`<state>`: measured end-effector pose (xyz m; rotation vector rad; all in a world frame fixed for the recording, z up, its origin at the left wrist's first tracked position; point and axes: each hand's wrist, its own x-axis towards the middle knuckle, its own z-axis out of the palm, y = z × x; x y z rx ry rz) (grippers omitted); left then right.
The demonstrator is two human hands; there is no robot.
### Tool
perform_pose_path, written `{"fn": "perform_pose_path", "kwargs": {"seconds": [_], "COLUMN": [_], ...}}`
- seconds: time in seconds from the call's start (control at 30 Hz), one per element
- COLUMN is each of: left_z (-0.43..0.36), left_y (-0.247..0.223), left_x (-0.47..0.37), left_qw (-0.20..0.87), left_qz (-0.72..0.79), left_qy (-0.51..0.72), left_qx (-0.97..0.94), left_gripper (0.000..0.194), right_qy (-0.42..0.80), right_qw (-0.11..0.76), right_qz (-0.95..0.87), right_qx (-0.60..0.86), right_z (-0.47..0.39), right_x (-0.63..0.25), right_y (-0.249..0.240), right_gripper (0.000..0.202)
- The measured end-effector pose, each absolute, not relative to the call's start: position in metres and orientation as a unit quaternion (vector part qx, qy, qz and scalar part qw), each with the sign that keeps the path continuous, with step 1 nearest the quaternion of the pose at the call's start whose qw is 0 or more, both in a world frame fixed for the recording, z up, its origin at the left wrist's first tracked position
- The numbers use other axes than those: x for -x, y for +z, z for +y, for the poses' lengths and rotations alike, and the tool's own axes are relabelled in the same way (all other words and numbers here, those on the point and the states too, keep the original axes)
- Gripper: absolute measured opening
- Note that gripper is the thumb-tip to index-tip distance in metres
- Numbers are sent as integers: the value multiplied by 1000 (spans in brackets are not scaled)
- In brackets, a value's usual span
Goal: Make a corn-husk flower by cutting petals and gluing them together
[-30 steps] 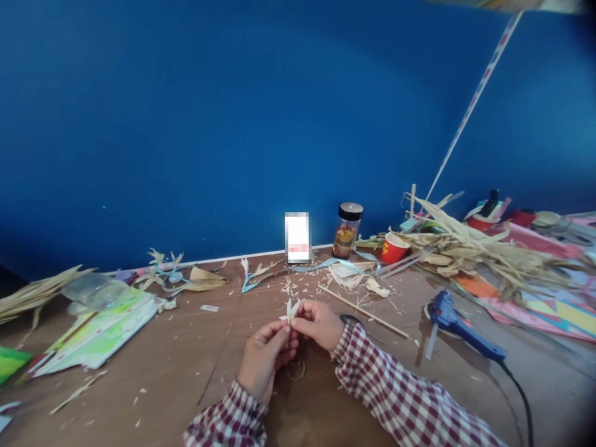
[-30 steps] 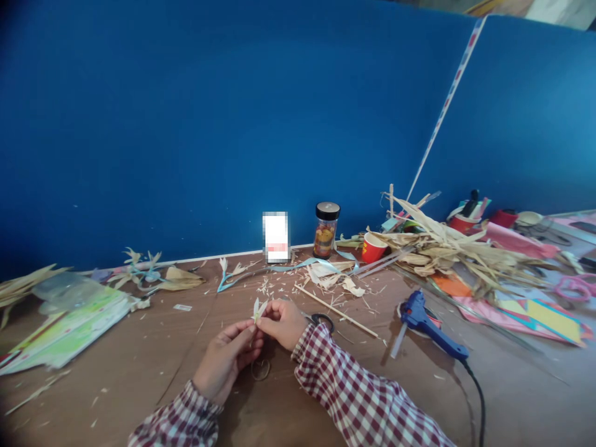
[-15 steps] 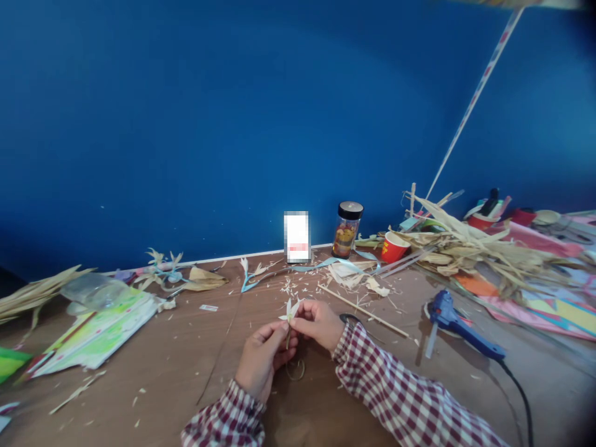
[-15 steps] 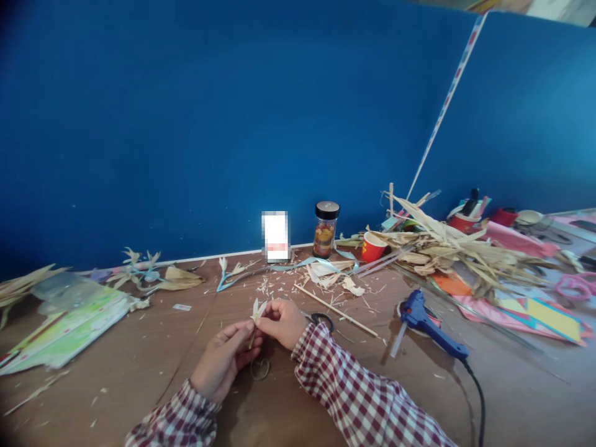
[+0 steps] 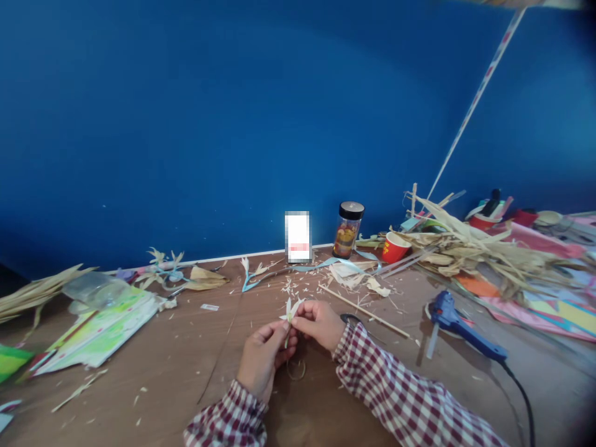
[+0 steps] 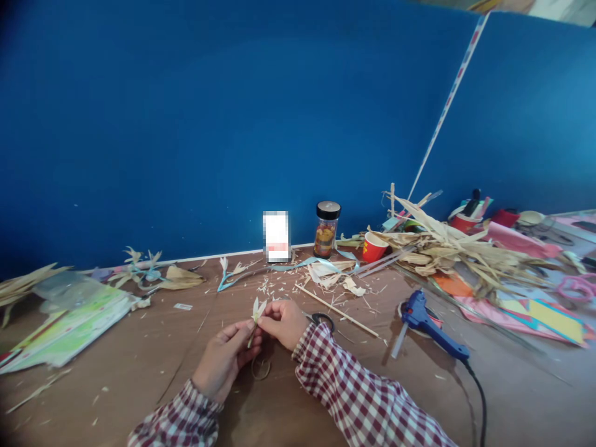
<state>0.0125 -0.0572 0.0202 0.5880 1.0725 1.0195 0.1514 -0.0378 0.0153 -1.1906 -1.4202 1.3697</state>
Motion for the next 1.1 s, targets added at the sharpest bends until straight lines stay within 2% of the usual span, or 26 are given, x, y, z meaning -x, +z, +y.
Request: {"fn": "perform_pose_path", "kwargs": {"seconds": [0.57, 1.1], "left_z": [-59, -61], "left_y": [23, 23], "left_x": [-16, -17], "left_qw": [681, 669], "left_qz": [490, 493], "left_qy": [470, 478], "left_qx": [-275, -285], "left_gripper": [29, 30], "right_qy": [547, 547], "right_qw": [412, 422], "right_qz": [-547, -530], "right_qx": [482, 491], "right_z": [-39, -40], "right_x": [-149, -145], "right_y": [15, 12], "right_gripper": [15, 11]}}
